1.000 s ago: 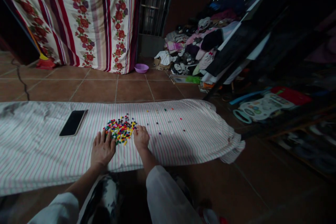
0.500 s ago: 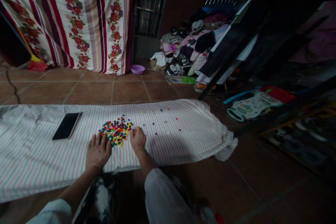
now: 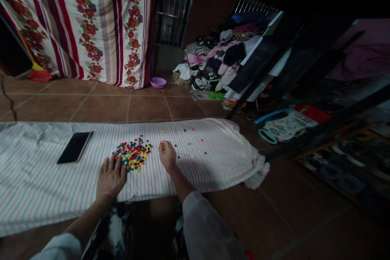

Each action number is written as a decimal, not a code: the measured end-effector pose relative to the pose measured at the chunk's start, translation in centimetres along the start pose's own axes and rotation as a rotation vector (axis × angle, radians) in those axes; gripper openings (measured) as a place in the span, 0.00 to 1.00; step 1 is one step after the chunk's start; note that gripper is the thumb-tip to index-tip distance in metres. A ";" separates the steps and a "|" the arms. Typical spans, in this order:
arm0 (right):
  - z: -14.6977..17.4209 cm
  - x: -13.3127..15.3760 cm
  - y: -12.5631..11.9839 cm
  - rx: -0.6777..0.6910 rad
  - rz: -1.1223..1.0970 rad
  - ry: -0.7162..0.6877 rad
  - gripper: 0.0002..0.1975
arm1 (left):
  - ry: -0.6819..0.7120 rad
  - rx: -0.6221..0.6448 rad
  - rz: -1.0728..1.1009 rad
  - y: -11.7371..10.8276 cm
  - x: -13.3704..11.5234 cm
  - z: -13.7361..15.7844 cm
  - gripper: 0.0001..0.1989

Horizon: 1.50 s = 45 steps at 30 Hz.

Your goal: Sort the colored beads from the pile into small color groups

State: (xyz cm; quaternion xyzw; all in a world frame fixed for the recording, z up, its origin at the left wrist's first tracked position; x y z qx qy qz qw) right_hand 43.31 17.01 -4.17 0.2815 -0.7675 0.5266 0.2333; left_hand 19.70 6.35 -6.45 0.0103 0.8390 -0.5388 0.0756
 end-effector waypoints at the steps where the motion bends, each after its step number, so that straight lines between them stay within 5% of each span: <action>1: -0.7 -0.6 -0.8 0.001 0.018 0.010 0.10 | 0.004 0.001 0.005 0.1 0.0 0.0 0.28; 7: -3.5 -4.9 -4.1 0.007 0.139 0.099 0.13 | -0.025 -0.007 -0.018 0.1 0.1 0.0 0.28; 13: -4.1 -7.2 -3.7 0.080 0.202 0.129 0.13 | -0.019 -0.004 -0.024 0.2 0.1 0.0 0.28; 27: -3.5 -8.6 -1.4 0.211 0.282 0.084 0.15 | -0.009 0.022 -0.020 0.0 -0.1 -0.1 0.28; 45: -4.0 -7.9 -1.4 0.164 0.272 0.057 0.12 | -0.045 0.023 -0.004 0.1 0.1 -0.2 0.28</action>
Point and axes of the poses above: each hand's wrist, its own z-axis away from the middle knuckle, its own y-axis out of the palm, x = y × z, the point moved 8 cm from there along -z, towards the middle knuckle
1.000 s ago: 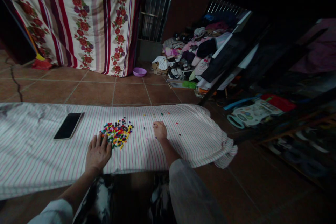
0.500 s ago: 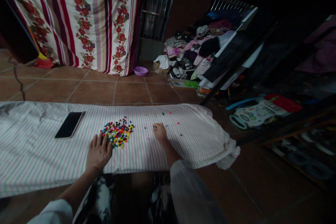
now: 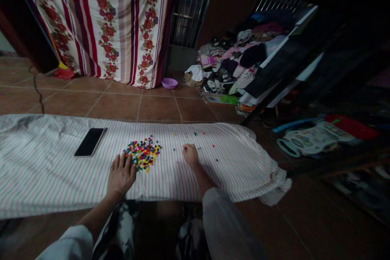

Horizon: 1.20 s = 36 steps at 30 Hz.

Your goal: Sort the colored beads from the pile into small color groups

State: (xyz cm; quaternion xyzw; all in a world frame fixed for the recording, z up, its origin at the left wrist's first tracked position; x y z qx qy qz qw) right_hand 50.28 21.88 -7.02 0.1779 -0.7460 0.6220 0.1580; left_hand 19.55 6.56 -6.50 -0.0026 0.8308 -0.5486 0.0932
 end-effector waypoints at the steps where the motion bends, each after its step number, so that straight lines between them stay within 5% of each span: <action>1: 0.0 0.0 0.0 0.000 0.003 0.001 0.12 | -0.001 0.003 0.002 0.0 0.0 0.0 0.28; 13: -0.5 0.5 -1.3 -0.006 0.049 0.049 0.13 | -0.003 -0.013 0.016 0.1 0.0 0.0 0.27; 17: -0.4 3.7 -0.8 0.012 -0.022 -0.050 0.13 | -0.002 -0.004 0.016 0.0 0.0 0.0 0.27; 26: 2.0 12.4 4.6 0.254 -0.144 -0.328 0.12 | 0.002 -0.008 0.017 0.1 0.0 0.0 0.27; 36: 2.7 14.2 5.9 0.289 -0.044 -0.316 0.12 | -0.006 -0.014 0.007 0.0 -0.1 -0.1 0.27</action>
Point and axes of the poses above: each hand's wrist, its own z-axis away from the middle knuckle, its own y-axis out of the palm, x = y × z, the point moved 8 cm from there along -z, towards the middle knuckle
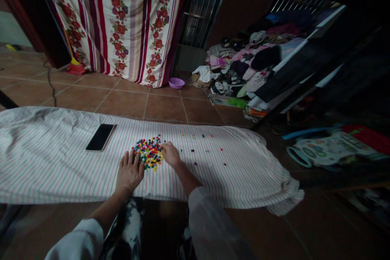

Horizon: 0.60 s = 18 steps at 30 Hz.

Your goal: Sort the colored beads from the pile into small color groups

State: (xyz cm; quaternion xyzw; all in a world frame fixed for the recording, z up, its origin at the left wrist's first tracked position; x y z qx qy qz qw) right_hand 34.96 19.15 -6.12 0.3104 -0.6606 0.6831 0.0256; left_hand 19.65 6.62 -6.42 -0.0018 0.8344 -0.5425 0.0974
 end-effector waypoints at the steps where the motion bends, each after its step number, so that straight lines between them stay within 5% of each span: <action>1: 0.0 -0.1 0.0 0.000 -0.005 0.002 0.12 | -0.004 0.003 0.001 0.0 0.0 0.0 0.27; 18: 0.0 -0.2 -0.1 -0.052 -0.049 -0.032 0.09 | -0.001 0.022 0.044 0.1 0.1 0.0 0.27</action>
Point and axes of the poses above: each hand's wrist, its own z-axis away from the middle knuckle, its own y-axis out of the palm, x = y × z, the point moved 8 cm from there along -z, towards the middle knuckle
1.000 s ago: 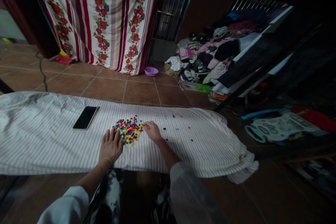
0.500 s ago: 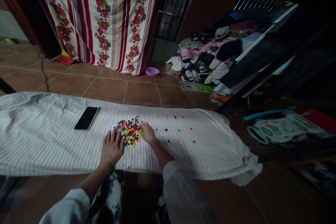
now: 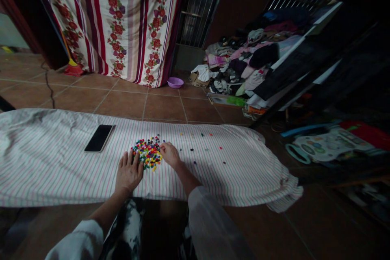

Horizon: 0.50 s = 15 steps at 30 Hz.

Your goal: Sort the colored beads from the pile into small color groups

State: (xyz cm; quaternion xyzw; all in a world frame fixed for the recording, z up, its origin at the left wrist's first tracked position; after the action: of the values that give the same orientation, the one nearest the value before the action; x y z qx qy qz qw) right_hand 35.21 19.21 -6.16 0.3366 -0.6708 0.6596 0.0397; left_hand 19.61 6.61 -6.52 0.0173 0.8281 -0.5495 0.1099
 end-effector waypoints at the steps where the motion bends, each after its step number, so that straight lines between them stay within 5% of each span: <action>1: 0.0 0.0 -0.1 -0.011 -0.003 0.005 0.09 | 0.005 0.000 0.003 0.0 0.0 0.0 0.26; 15: 0.7 -0.1 -0.1 -0.121 -0.141 0.078 0.12 | 0.028 -0.032 -0.079 -0.1 -0.1 0.0 0.27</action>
State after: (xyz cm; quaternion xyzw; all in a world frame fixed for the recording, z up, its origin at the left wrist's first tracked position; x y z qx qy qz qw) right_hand 35.60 18.61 -6.20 0.3540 -0.6822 0.6259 0.1323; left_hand 19.70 6.56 -6.43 -0.0095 0.8383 -0.5397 0.0770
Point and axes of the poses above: each hand's wrist, its own z-axis away from the middle knuckle, its own y-axis out of the palm, x = y × z, the point moved 8 cm from there along -z, towards the middle knuckle
